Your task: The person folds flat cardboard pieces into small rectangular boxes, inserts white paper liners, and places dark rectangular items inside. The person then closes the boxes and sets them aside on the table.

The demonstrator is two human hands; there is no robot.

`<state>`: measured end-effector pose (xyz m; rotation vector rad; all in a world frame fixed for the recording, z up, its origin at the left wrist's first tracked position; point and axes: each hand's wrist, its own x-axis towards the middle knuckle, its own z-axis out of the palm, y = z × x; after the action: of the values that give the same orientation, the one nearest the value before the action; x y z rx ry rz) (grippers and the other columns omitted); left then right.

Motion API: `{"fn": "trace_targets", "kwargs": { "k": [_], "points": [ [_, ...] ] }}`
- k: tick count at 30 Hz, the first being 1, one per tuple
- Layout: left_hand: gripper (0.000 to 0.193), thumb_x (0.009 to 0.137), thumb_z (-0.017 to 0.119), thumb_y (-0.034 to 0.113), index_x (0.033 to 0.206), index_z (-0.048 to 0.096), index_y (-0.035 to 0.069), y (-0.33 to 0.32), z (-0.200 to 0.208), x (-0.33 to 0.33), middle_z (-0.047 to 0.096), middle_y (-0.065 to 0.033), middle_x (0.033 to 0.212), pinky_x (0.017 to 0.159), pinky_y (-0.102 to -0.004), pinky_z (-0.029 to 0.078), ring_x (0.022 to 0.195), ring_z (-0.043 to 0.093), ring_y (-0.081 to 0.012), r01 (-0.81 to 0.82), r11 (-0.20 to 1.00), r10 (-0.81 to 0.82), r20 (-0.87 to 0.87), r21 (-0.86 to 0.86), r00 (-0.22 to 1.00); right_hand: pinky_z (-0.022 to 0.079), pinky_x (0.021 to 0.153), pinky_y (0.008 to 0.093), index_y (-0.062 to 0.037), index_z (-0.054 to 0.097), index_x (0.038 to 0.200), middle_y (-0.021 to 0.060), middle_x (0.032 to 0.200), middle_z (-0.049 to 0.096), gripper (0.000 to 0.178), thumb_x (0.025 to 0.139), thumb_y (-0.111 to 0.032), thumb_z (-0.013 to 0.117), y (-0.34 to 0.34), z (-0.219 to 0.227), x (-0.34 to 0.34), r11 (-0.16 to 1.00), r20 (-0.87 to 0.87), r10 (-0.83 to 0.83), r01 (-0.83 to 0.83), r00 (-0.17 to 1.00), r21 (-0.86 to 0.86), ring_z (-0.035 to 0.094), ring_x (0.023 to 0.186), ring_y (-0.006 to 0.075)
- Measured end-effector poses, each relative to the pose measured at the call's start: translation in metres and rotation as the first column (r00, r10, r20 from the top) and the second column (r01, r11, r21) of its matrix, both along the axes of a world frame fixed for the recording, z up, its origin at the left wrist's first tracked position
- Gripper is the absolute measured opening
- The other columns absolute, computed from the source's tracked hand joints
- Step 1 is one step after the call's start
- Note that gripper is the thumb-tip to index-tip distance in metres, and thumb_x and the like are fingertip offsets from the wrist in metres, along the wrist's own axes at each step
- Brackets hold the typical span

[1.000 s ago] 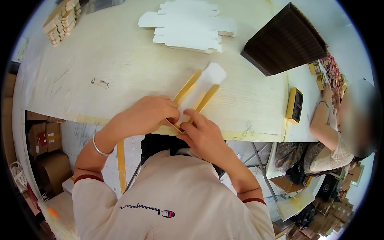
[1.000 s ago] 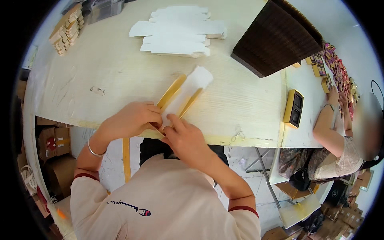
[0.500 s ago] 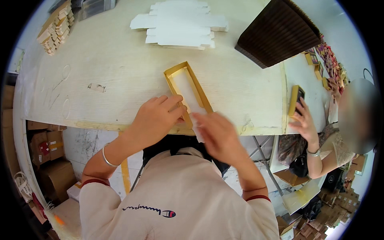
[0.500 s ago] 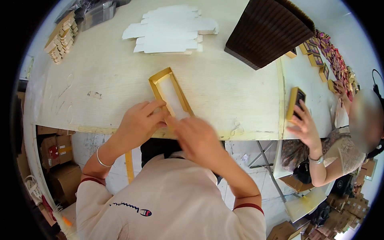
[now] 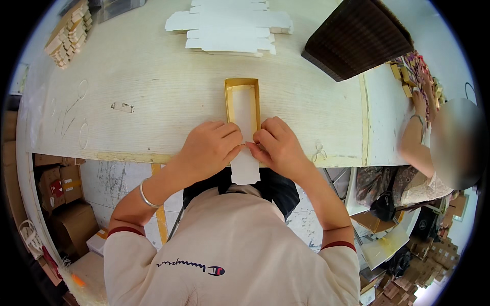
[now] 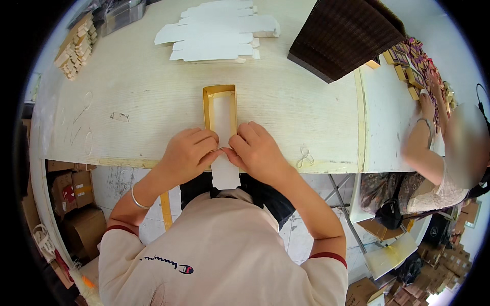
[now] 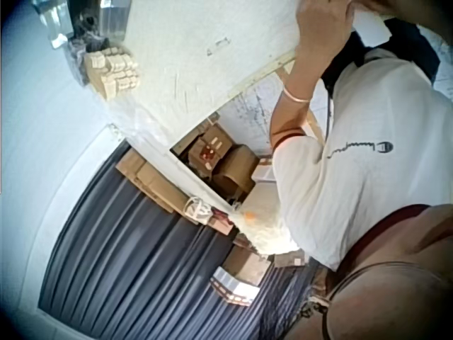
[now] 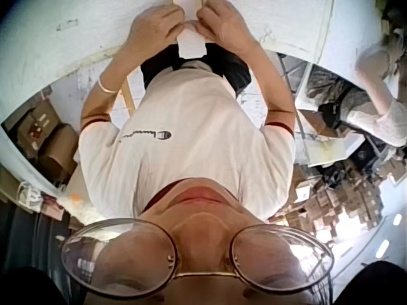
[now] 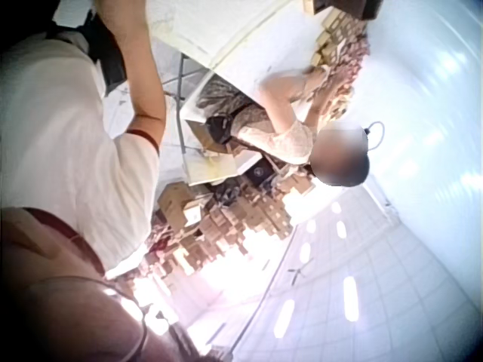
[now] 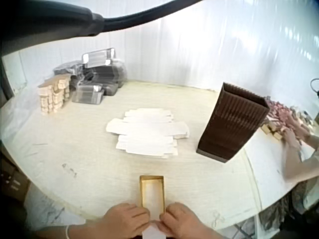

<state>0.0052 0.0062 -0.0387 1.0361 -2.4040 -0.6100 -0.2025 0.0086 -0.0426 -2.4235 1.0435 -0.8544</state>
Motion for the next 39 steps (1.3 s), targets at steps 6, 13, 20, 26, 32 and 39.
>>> {"fn": "trace_targets", "kwargs": {
  "k": [6,13,20,26,32,39],
  "points": [
    [0.012,0.076,0.072,0.009,0.081,0.062,0.005,0.000,-0.005,-0.013,0.063,-0.0052,0.084,0.060,-0.0328,0.048,0.073,0.060,-0.0239,-0.062,0.998,0.063,-0.206,0.013,0.977,0.045,0.064,0.0373,-0.0032,0.056,0.087,0.0114,0.083,0.052,0.020,0.073,-0.003,0.072,0.012,-0.010,0.006,0.997,0.056,-0.072,0.070,0.996,0.039,0.053,0.074,0.0295],
    [0.011,0.075,0.072,0.008,0.074,0.062,0.005,-0.003,-0.007,-0.009,0.058,-0.0051,0.073,0.055,-0.0337,0.044,0.065,0.056,-0.0231,-0.035,0.993,0.060,-0.226,0.113,0.972,0.048,0.080,0.0378,-0.0016,0.058,0.111,0.0181,0.118,0.054,0.041,0.071,0.001,0.069,0.040,0.015,-0.009,0.998,-0.137,-0.029,0.020,0.990,-0.067,0.058,0.098,0.0324],
    [0.015,0.087,0.064,0.015,0.095,0.057,0.005,-0.013,0.004,0.004,0.058,-0.0088,0.076,0.060,-0.0335,0.045,0.067,0.057,-0.0219,0.205,0.809,0.059,-0.423,0.551,0.904,0.050,0.074,0.0357,-0.0042,0.056,0.106,0.0104,0.101,0.059,0.039,0.070,0.005,0.069,0.021,-0.015,-0.005,0.996,0.126,-0.046,0.055,0.991,-0.072,0.059,0.086,0.0261],
    [0.026,0.092,0.058,0.013,0.113,0.045,0.004,-0.011,0.009,0.004,0.056,-0.0102,0.075,0.063,-0.0327,0.043,0.066,0.053,-0.0194,0.088,0.811,0.103,-0.290,0.579,0.952,0.047,0.063,0.0314,-0.0055,0.049,0.121,0.0117,0.097,0.055,0.050,0.076,0.008,0.067,0.020,-0.019,0.014,0.956,0.435,-0.241,0.134,0.867,0.262,0.054,0.067,0.0236],
    [0.026,0.092,0.055,0.009,0.115,0.042,0.005,-0.015,0.001,0.002,0.056,-0.0125,0.073,0.061,-0.0349,0.042,0.063,0.053,-0.0239,0.085,0.797,0.183,-0.373,0.598,0.909,0.048,0.064,0.0339,-0.0096,0.060,0.121,0.0134,0.106,0.053,0.048,0.075,-0.002,0.071,0.011,-0.006,0.009,0.971,0.091,-0.238,0.236,0.967,0.037,0.056,0.074,0.0239],
    [0.032,0.088,0.058,0.008,0.116,0.044,0.005,-0.011,0.019,-0.009,0.058,-0.0133,0.085,0.068,-0.0408,0.047,0.075,0.057,-0.0331,-0.138,0.872,0.227,-0.137,0.470,0.964,0.046,0.067,0.0335,-0.0010,0.062,0.113,0.0120,0.104,0.055,0.039,0.076,-0.009,0.065,0.007,-0.013,0.010,0.913,-0.052,-0.150,0.118,0.987,-0.391,0.054,0.082,0.0229]
  ]
}}
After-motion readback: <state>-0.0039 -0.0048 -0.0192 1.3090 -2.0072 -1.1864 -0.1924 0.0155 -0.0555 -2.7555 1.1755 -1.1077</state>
